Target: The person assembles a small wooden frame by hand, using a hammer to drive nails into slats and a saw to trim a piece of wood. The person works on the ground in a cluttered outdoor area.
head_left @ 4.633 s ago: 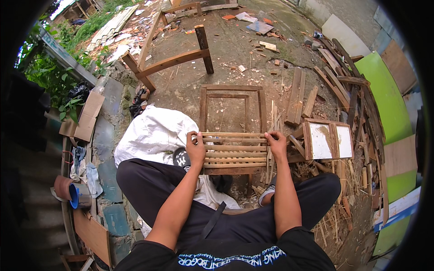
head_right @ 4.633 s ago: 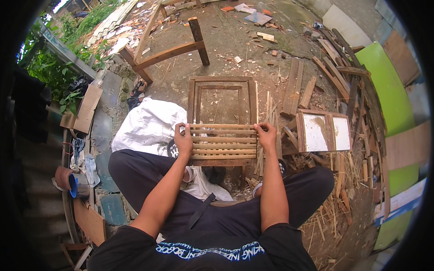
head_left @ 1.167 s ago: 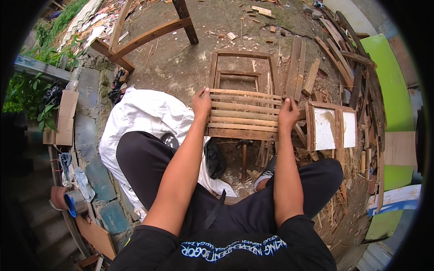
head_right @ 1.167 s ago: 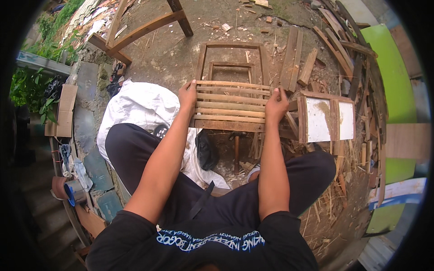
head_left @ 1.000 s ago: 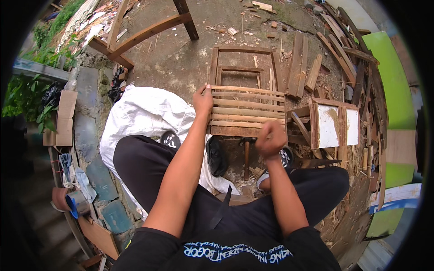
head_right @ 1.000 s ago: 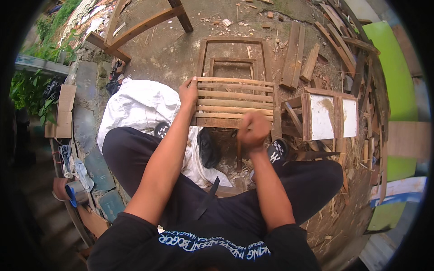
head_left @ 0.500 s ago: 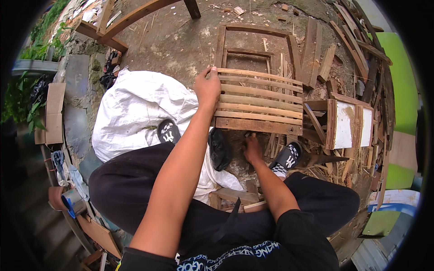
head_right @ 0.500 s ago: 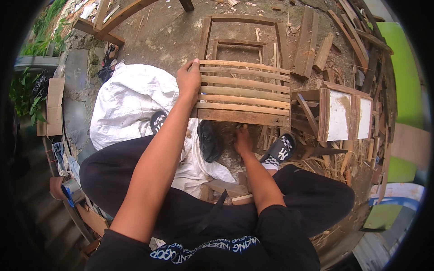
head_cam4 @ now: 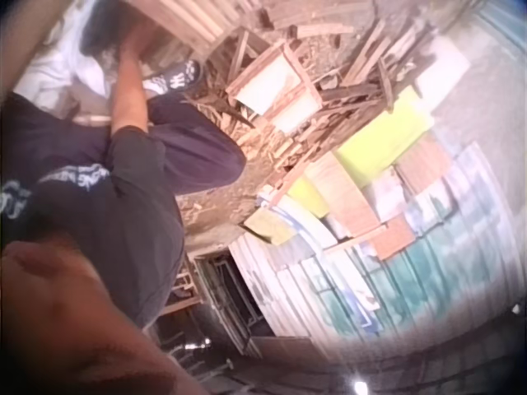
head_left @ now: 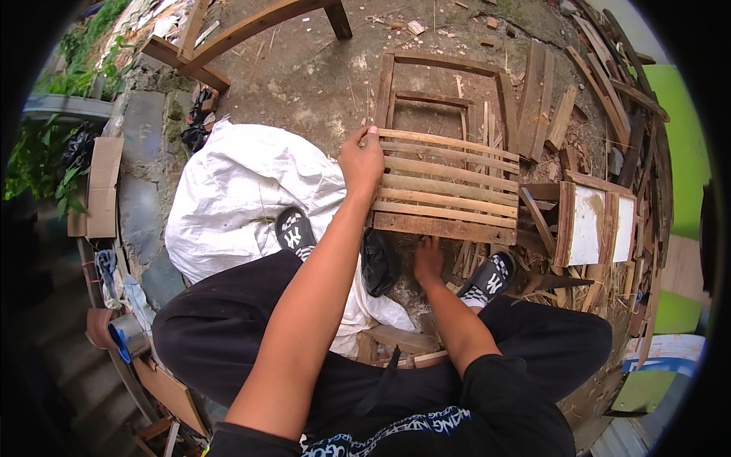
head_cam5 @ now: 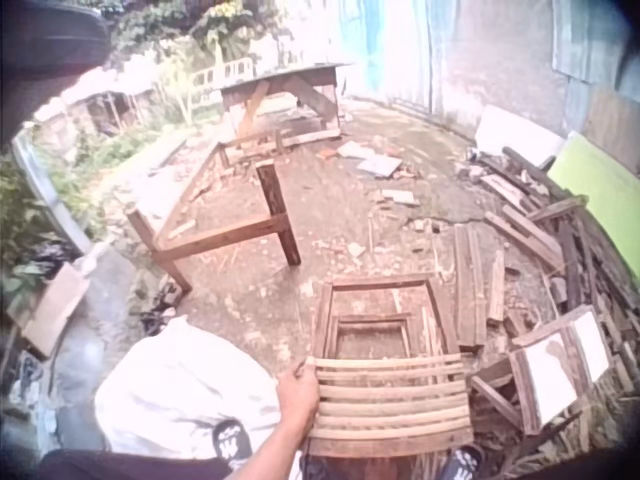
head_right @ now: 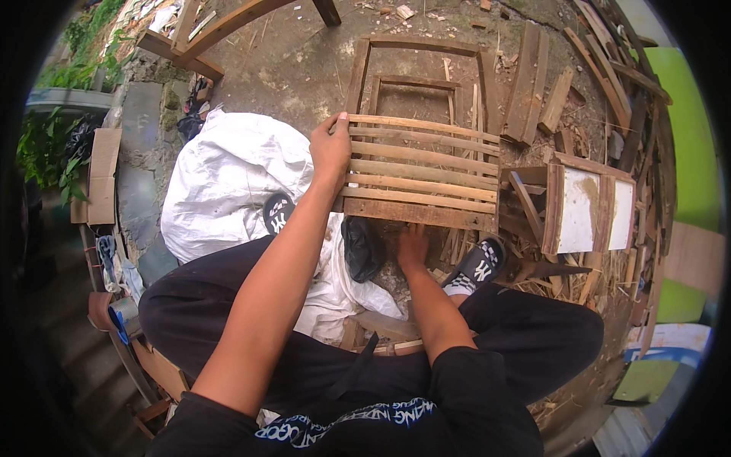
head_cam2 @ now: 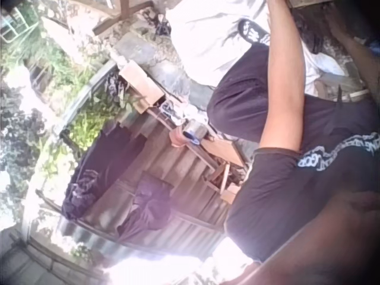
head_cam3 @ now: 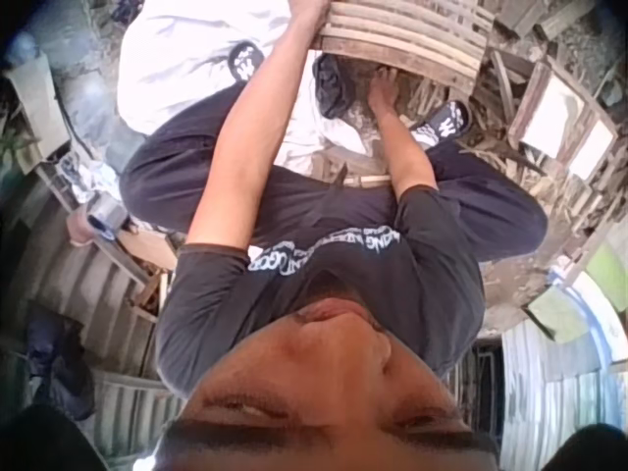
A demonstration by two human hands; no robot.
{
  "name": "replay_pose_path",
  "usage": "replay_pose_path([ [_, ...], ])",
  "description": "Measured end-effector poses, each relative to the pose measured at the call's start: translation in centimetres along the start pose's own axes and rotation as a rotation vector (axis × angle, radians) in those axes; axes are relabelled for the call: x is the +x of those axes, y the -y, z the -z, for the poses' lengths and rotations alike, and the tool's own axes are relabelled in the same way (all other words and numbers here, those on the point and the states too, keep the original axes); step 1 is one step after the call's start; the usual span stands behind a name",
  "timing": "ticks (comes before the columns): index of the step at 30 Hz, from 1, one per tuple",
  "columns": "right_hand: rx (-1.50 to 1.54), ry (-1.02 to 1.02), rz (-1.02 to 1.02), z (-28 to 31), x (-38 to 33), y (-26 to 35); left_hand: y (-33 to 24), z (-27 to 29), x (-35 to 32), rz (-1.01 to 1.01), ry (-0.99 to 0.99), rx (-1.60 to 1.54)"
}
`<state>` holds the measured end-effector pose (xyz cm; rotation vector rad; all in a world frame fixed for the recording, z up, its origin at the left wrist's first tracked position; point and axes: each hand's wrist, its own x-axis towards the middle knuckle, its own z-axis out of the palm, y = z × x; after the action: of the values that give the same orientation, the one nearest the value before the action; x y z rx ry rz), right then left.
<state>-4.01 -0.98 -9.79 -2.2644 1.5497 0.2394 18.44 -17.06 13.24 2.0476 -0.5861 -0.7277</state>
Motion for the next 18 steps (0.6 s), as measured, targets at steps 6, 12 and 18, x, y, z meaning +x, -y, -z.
replay_pose_path([
  [6, 0.194, 0.009, -0.080, 0.9, -0.6, -0.3, -0.3, 0.2, -0.6, -0.018, -0.008, 0.022],
  [12, 0.512, 0.148, -0.106, 2.3, -2.1, -2.0, 0.0, -0.6, 0.1, -0.121, -0.026, 0.038],
  [18, 0.647, 0.347, 0.027, 11.4, -4.1, -0.6, 1.6, 0.2, 1.5, -0.041, -0.046, -0.019],
])
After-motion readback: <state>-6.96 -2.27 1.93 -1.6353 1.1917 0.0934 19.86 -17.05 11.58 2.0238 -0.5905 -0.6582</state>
